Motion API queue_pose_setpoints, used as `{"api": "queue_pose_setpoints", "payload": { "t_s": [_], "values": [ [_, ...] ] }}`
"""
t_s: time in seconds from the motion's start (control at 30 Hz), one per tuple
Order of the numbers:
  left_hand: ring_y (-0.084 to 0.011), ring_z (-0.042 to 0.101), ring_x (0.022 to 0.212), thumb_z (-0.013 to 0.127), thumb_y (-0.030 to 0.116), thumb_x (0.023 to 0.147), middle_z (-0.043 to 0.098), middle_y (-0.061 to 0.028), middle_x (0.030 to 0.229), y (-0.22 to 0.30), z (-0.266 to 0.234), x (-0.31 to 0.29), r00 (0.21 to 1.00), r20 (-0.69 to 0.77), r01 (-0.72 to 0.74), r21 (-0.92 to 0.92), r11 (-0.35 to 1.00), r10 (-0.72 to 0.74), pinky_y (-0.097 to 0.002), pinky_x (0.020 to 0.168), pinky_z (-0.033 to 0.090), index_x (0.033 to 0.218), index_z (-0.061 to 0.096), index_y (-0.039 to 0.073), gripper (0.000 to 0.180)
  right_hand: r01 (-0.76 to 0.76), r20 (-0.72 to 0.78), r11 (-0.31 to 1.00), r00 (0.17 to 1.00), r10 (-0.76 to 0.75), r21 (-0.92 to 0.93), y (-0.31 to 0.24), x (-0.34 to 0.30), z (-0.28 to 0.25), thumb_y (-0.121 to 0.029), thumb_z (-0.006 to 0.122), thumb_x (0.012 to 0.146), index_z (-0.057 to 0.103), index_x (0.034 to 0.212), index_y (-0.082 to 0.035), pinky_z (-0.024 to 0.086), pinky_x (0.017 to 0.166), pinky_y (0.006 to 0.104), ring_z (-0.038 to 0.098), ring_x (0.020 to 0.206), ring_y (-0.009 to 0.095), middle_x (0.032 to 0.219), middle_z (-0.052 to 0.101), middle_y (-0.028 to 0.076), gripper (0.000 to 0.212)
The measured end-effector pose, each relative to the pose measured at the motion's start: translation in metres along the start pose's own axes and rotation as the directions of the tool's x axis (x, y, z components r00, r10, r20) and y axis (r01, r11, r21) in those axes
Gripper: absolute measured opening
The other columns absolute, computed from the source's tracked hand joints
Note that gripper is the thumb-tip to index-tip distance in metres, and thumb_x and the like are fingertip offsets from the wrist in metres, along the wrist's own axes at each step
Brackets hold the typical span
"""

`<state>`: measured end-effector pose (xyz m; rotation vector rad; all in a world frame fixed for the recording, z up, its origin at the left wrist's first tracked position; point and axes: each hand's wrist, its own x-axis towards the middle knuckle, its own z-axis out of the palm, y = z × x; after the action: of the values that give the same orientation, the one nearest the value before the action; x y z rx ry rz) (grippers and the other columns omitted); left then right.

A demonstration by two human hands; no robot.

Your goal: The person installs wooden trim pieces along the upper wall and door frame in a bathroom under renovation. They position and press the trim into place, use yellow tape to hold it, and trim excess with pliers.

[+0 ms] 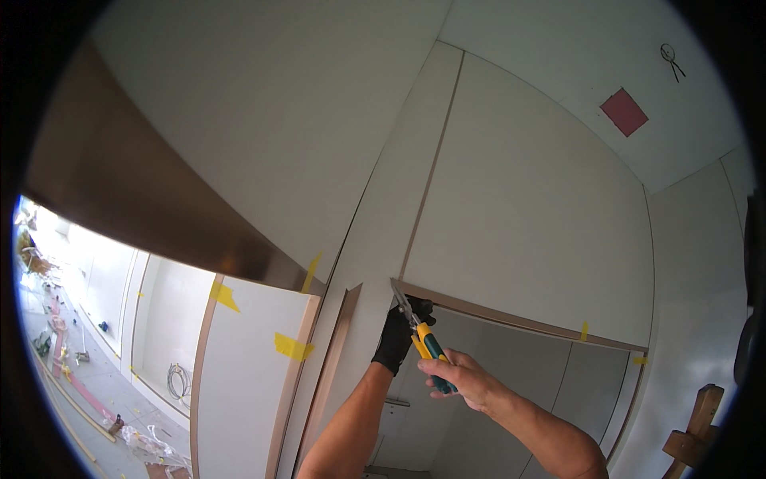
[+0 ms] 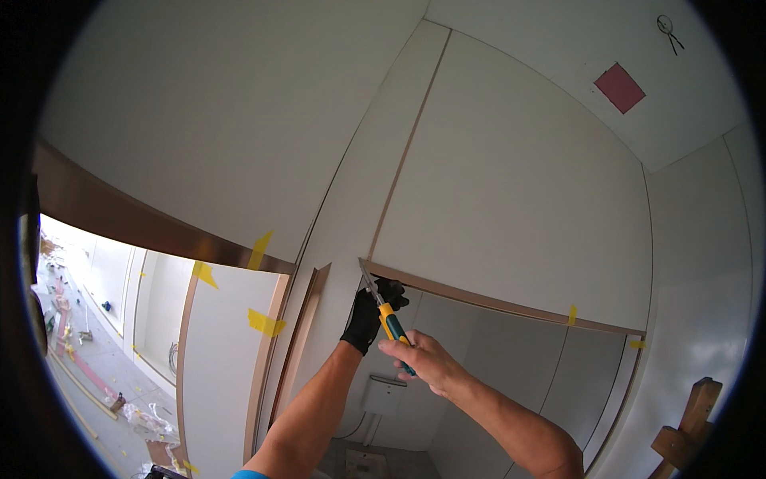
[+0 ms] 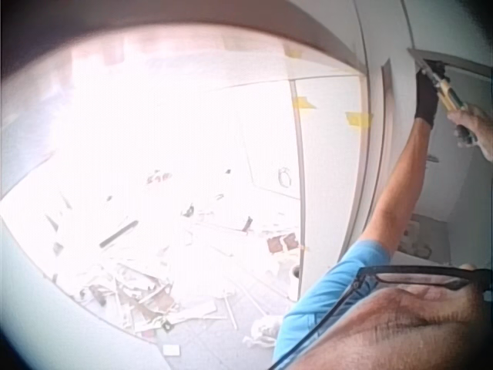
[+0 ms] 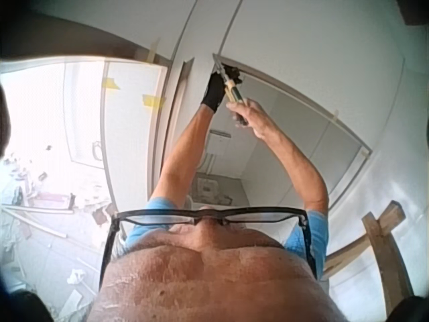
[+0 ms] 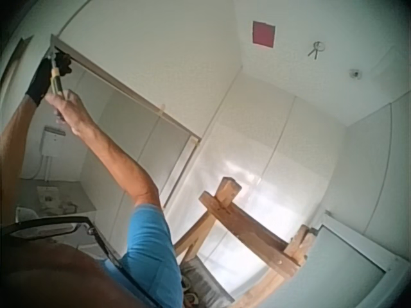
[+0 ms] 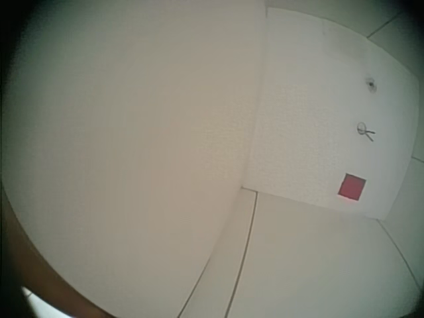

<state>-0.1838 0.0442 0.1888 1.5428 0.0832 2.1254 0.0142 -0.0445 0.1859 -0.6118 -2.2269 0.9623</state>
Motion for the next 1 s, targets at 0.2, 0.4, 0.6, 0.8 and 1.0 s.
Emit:
{"api": "queue_pose_setpoints", "payload": {
  "t_s": [0.2,0.4,0.6,0.8,1.0],
  "values": [
    [-0.0242,0.070,0.090,0.067,0.019,0.094,0.071,-0.0115,0.107,0.002,0.002,-0.001,1.000,-0.005,-0.008,-0.092,0.996,0.008,-0.0352,0.078,0.056,0.115,0.065,-0.001,0.029,0.016,-0.002,0.999,1.000,-0.016,-0.038,-0.003,-0.003,0.001,-0.045,0.072,0.086,0.053,0.113,-0.002,0.055,0.083,0.0353,0.055,0.099,0.016,0.106,0.050,0.007,0.055],
    [-0.0242,0.070,0.091,0.065,0.018,0.095,0.071,-0.0119,0.108,0.003,0.005,-0.003,0.999,-0.026,-0.029,-0.056,0.998,0.028,-0.0351,0.079,0.055,0.116,0.065,-0.001,0.029,0.049,-0.010,0.997,0.999,-0.050,-0.067,-0.007,-0.006,0.001,-0.045,0.073,0.086,0.051,0.106,-0.003,0.057,0.078,0.0336,0.056,0.096,0.016,0.104,0.050,0.008,0.052],
    [-0.0240,0.070,0.090,0.066,0.018,0.095,0.071,-0.0114,0.108,0.000,0.001,0.000,1.000,-0.005,-0.011,-0.081,0.997,0.011,-0.0355,0.079,0.055,0.117,0.065,-0.001,0.029,0.066,-0.018,0.996,0.998,-0.068,-0.061,-0.006,-0.004,0.000,-0.045,0.073,0.086,0.051,0.104,-0.002,0.057,0.076,0.0332,0.057,0.093,0.016,0.101,0.051,0.007,0.052],
    [-0.0260,0.071,0.087,0.071,0.016,0.092,0.070,-0.0127,0.100,0.004,0.003,-0.001,1.000,-0.029,-0.014,-0.084,0.996,0.011,-0.0374,0.079,0.058,0.109,0.065,-0.002,0.026,0.070,-0.010,0.997,0.997,-0.071,-0.037,-0.006,-0.005,0.007,-0.046,0.072,0.086,0.050,0.104,-0.002,0.058,0.074,0.0330,0.057,0.091,0.016,0.100,0.050,0.007,0.052],
    [-0.0250,0.070,0.088,0.069,0.018,0.093,0.070,-0.0117,0.102,0.004,0.002,0.000,1.000,-0.019,0.002,-0.029,1.000,-0.002,-0.0352,0.077,0.056,0.112,0.064,-0.002,0.027,0.080,-0.024,0.995,0.996,-0.082,-0.066,-0.003,-0.001,0.004,-0.044,0.071,0.087,0.049,0.102,-0.003,0.058,0.073,0.0328,0.057,0.089,0.014,0.098,0.051,0.006,0.049]
  ]
}}
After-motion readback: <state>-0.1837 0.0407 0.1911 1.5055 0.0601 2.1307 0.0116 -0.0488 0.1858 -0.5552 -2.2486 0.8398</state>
